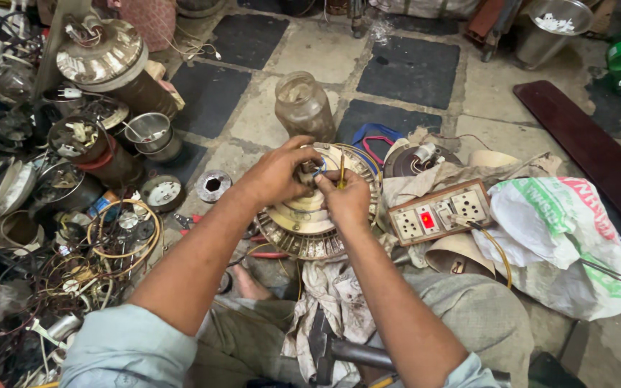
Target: The person repairs a ceiling fan motor on the floor by connecting wires and using a screwdriver and a hammer to adjust internal components.
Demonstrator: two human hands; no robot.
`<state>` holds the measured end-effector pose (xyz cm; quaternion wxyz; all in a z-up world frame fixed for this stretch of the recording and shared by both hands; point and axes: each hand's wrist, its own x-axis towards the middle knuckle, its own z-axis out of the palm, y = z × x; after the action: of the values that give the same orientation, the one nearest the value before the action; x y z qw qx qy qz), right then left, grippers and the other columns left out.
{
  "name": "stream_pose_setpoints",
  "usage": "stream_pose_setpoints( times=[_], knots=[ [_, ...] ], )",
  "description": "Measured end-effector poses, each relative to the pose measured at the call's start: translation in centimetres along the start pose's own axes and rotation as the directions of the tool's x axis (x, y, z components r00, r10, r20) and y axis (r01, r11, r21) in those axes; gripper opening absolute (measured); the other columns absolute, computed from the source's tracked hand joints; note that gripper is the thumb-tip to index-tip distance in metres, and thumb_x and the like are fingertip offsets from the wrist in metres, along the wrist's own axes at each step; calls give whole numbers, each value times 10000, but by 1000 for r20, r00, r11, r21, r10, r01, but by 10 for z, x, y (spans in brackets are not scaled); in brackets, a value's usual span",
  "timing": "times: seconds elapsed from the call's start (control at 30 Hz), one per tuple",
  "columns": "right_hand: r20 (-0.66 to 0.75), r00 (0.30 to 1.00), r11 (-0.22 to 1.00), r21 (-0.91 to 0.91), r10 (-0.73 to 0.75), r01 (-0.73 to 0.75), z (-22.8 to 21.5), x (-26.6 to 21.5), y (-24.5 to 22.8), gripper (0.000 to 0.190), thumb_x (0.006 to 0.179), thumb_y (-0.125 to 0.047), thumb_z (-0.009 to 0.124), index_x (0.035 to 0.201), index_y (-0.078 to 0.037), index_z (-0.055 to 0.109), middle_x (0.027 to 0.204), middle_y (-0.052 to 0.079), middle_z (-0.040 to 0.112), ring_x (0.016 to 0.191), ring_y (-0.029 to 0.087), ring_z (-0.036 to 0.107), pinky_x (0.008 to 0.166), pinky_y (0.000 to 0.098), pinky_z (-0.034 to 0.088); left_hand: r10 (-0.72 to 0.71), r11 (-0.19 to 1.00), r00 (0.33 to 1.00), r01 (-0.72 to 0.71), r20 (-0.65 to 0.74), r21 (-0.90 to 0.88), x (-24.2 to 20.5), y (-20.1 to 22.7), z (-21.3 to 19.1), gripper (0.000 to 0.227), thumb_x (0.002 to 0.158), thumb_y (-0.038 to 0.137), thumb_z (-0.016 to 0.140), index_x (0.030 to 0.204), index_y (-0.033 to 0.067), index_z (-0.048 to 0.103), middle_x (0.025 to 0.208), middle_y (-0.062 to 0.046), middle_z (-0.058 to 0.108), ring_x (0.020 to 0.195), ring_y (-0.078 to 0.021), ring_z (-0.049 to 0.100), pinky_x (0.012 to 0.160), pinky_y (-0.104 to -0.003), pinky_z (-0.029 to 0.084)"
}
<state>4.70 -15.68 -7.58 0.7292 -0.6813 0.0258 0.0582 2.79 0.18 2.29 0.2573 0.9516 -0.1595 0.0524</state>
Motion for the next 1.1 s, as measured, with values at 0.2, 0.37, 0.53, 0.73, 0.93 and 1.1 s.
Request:
stream_pose_setpoints(
  times=[0.2,0.37,0.53,0.73,0.93,1.1],
  knots=[
    [29,1000,992,123,-11,7,-8,-9,-2,159,900,-149,732,1023,-54,701,725,52,681,483,82,551,421,250,425,-54,998,998,54,33,-12,-2,4,0,569,629,122,894,1147,134,660,1326,-86,622,1188,-352,639,991,-411,535],
    [39,999,997,-76,22,-19,-39,-47,1,379,964,-116,549,1320,-88,675,867,94,730,653,115,620,558,271,496,-49,998,999,49,2,-37,-7,10,1,570,616,114,899,1127,123,646,1313,-89,616,1181,-355,625,988,-414,523],
    [92,953,922,-241,-289,303,-38,-89,-1,388,922,-147,694,1292,-33,663,926,112,754,821,160,713,754,302,572,-58,998,998,57,-28,-22,-8,11,3,582,619,134,911,1137,116,645,1302,-87,621,1186,-361,617,984,-424,517],
    [25,967,895,-372,-255,246,-29,-98,-10,331,932,-146,686,1249,-54,714,942,160,779,842,216,749,799,329,568,-80,996,995,77,-56,-55,-9,6,10,555,625,141,905,1121,111,658,1298,-74,637,1173,-342,636,980,-415,524],
    [67,877,819,-331,-475,469,-30,-95,-10,323,925,-103,681,1236,-17,703,1104,185,751,1003,263,746,904,356,562,-66,997,995,62,-79,-50,-9,6,11,560,633,141,901,1133,97,654,1272,-79,657,1152,-350,648,966,-419,532],
    [82,879,811,-353,-469,466,-29,-96,-12,332,914,-100,688,1238,-29,707,1095,187,737,1004,292,741,916,363,561,-50,998,994,45,-99,-48,-8,7,10,561,611,142,900,1113,88,658,1275,-93,653,1142,-358,645,948,-425,533]
  ],
)
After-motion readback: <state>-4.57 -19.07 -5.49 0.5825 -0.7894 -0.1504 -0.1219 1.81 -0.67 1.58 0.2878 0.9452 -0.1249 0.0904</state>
